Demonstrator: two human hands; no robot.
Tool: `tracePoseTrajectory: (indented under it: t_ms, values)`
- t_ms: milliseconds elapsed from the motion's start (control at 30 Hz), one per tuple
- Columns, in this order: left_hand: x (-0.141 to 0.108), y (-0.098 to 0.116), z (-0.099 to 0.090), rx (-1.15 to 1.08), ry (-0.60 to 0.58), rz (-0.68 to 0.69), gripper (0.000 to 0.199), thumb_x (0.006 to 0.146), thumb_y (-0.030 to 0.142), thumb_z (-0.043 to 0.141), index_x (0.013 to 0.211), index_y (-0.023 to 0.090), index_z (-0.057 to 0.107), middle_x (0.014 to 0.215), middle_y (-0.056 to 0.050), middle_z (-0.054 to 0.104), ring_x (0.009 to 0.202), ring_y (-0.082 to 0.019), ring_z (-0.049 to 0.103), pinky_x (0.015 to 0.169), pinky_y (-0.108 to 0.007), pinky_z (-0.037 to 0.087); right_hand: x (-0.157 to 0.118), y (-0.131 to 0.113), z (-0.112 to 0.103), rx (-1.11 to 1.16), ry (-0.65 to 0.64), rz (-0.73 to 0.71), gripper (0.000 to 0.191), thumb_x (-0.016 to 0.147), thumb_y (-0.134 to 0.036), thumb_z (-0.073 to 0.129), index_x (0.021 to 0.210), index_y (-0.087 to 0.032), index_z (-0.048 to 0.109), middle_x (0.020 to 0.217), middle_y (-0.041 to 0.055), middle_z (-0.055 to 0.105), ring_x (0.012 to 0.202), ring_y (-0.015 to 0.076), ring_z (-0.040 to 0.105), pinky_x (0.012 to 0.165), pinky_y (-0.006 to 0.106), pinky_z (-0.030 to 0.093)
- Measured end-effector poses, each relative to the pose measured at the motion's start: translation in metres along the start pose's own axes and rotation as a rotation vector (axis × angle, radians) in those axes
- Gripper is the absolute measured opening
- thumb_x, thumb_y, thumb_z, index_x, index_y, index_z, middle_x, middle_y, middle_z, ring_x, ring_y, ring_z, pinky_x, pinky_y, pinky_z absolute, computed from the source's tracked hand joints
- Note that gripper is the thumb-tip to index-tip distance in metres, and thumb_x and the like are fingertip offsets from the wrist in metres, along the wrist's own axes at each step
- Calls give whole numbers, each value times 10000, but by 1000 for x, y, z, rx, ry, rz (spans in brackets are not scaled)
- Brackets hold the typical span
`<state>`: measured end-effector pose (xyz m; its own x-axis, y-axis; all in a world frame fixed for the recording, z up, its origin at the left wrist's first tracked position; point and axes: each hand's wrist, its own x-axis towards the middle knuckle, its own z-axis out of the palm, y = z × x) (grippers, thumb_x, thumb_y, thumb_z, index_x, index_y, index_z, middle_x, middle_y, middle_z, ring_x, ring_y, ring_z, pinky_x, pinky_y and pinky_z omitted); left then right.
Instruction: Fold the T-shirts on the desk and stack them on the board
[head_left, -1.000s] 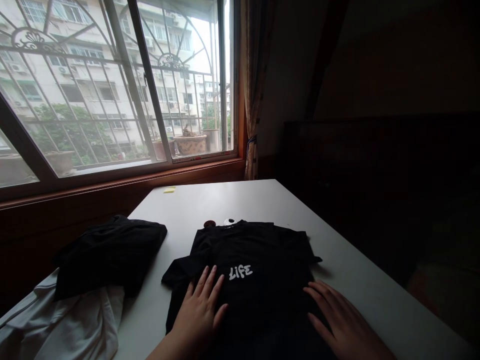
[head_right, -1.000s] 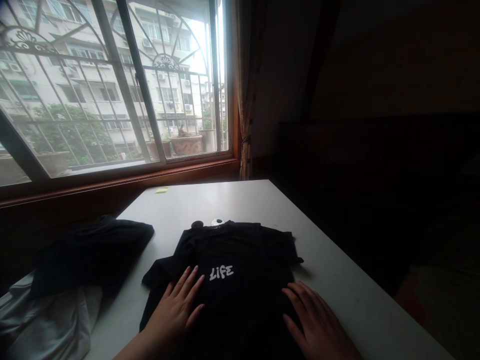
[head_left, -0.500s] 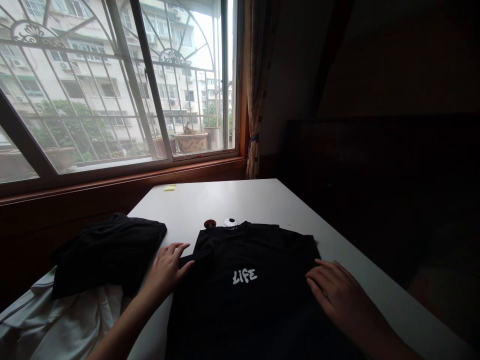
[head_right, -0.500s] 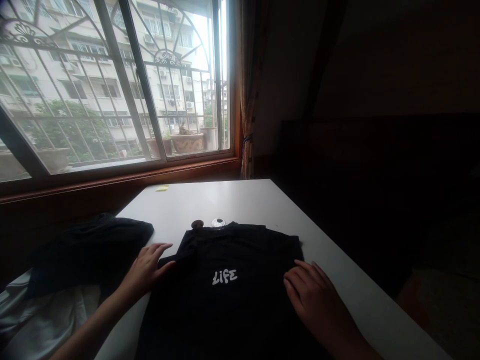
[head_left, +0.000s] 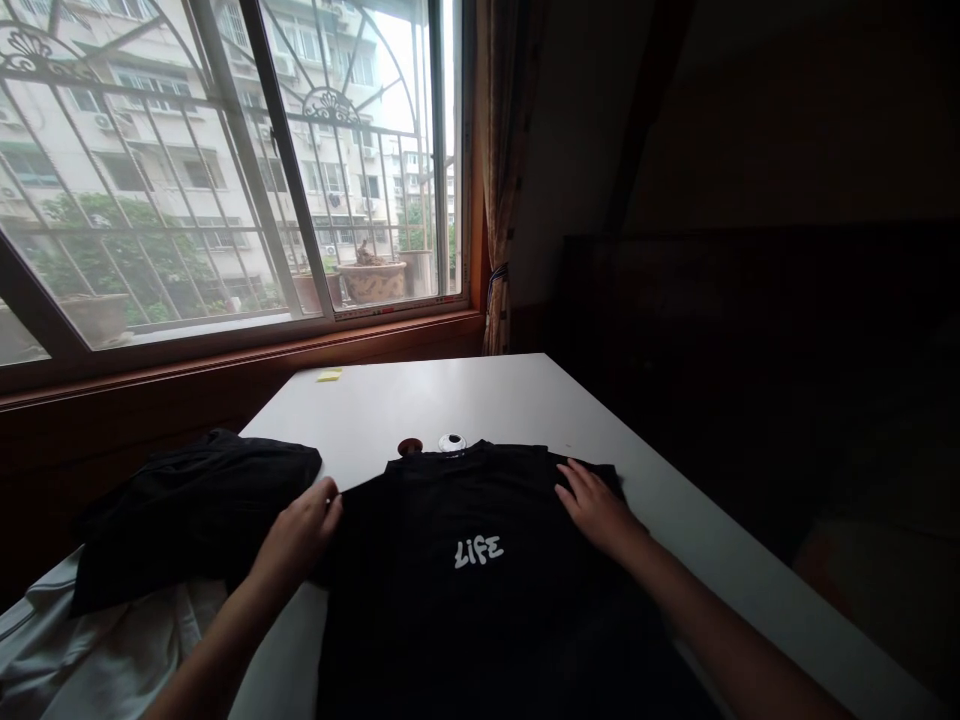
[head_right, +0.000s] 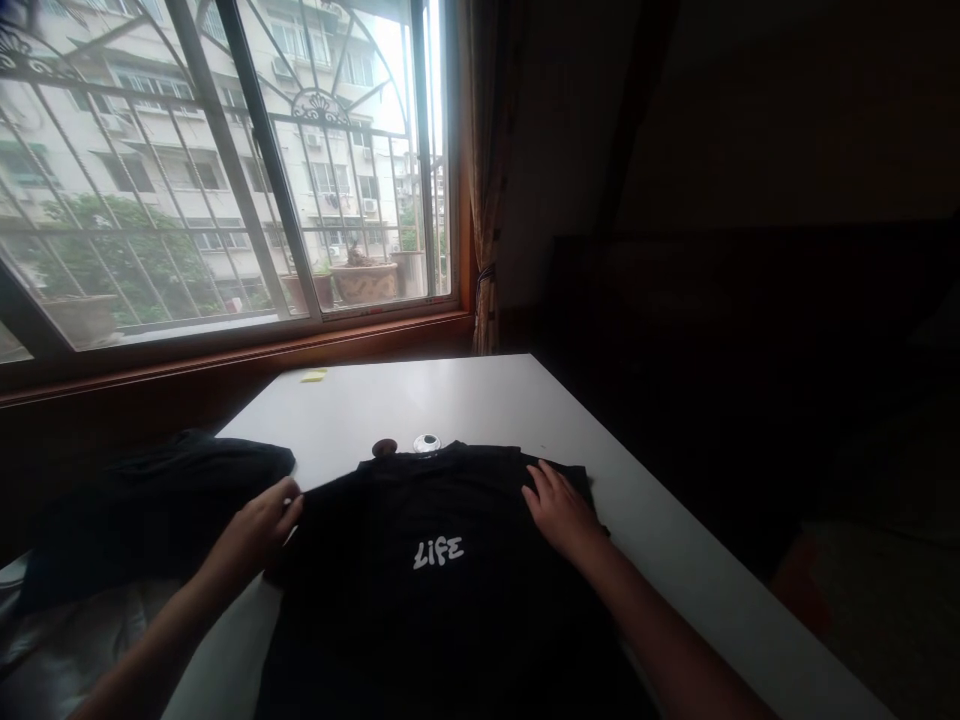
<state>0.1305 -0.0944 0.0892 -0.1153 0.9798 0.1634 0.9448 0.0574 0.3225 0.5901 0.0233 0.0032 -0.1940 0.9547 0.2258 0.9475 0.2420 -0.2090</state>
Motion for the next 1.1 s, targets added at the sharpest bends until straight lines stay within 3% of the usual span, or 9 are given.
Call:
tracePoseTrajectory:
  t_ms: [67, 200, 400, 533, 600, 700, 833, 967, 1100]
  values:
    - [3, -7, -17, 111, 7, -105, 252, 1002, 307, 352, 1012, 228, 591, 1026, -68, 697, 883, -217, 680, 755, -292, 492, -6, 11, 10, -68, -22, 26, 586, 1031, -447, 302, 1483, -118, 478, 1592, 165, 393, 1473, 339, 337, 1189, 540, 279]
    - [6, -14, -36, 282, -123, -213, 209, 956, 276, 429, 1049, 194, 598, 989, -111, 706, 877, -252, 693, 715, -298, 486, -10, 26, 16, -131, -58, 68, 599, 1032, -474, 285, 1514, -157, 445, 1623, 144, 344, 1503, 340, 276, 1194, 581, 222]
    - [3, -15, -25, 383, -220, -242, 264, 962, 267, 421, 1119, 160, 605, 1025, -160, 693, 890, -282, 698, 699, -326, 494, -11, 38, 13, -170, -87, 82, 631, 1028, -506, 254, 1550, -181, 394, 1651, 120, 285, 1518, 341, 239, 1183, 619, 212]
    - [-2, 0, -15, 471, -179, -159, 360, 987, 283, 397, 1271, 150, 575, 1259, -206, 610, 966, -317, 678, 726, -387, 518, -17, 45, 12, -199, -89, 101, 643, 1020, -528, 267, 1533, -174, 425, 1638, 126, 316, 1498, 357, 284, 1163, 626, 256]
    - [-1, 18, -6, 484, -116, -13, 398, 1008, 295, 362, 1319, 162, 572, 1346, -202, 571, 1101, -340, 628, 781, -409, 529, -19, 43, 9, -223, -56, 118, 631, 1012, -524, 298, 1498, -164, 477, 1620, 133, 352, 1477, 380, 314, 1145, 638, 280]
    - [11, 52, 19, 308, -86, 197, 443, 1025, 300, 329, 1355, 146, 582, 1400, -190, 573, 1265, -347, 543, 993, -473, 474, -14, 26, 2, -255, 25, 65, 578, 1003, -467, 348, 1445, -145, 535, 1596, 141, 396, 1468, 385, 319, 1167, 633, 236]
    - [39, 85, 71, 236, -145, 256, 531, 1025, 440, 385, 1448, 151, 519, 1561, -142, 448, 1474, -317, 346, 1189, -467, 305, 9, -18, -2, -156, -25, -86, 579, 1016, -420, 341, 1487, -111, 476, 1617, 139, 359, 1495, 309, 293, 1230, 501, 176]
    - [59, 86, 107, 222, -134, 167, 650, 1039, 511, 284, 1542, 109, 376, 1636, -170, 274, 1530, -333, 204, 1218, -566, 186, 34, -62, 5, 13, -224, -179, 609, 1039, -465, 316, 1538, -126, 401, 1644, 119, 305, 1524, 268, 244, 1239, 426, 169]
    - [64, 64, 108, 227, -132, 123, 678, 1035, 548, 253, 1572, 138, 319, 1660, -137, 204, 1548, -297, 140, 1231, -565, 119, 45, -78, 17, 44, -253, -282, 615, 1048, -530, 277, 1568, -211, 357, 1671, 64, 247, 1548, 243, 160, 1251, 450, 84]
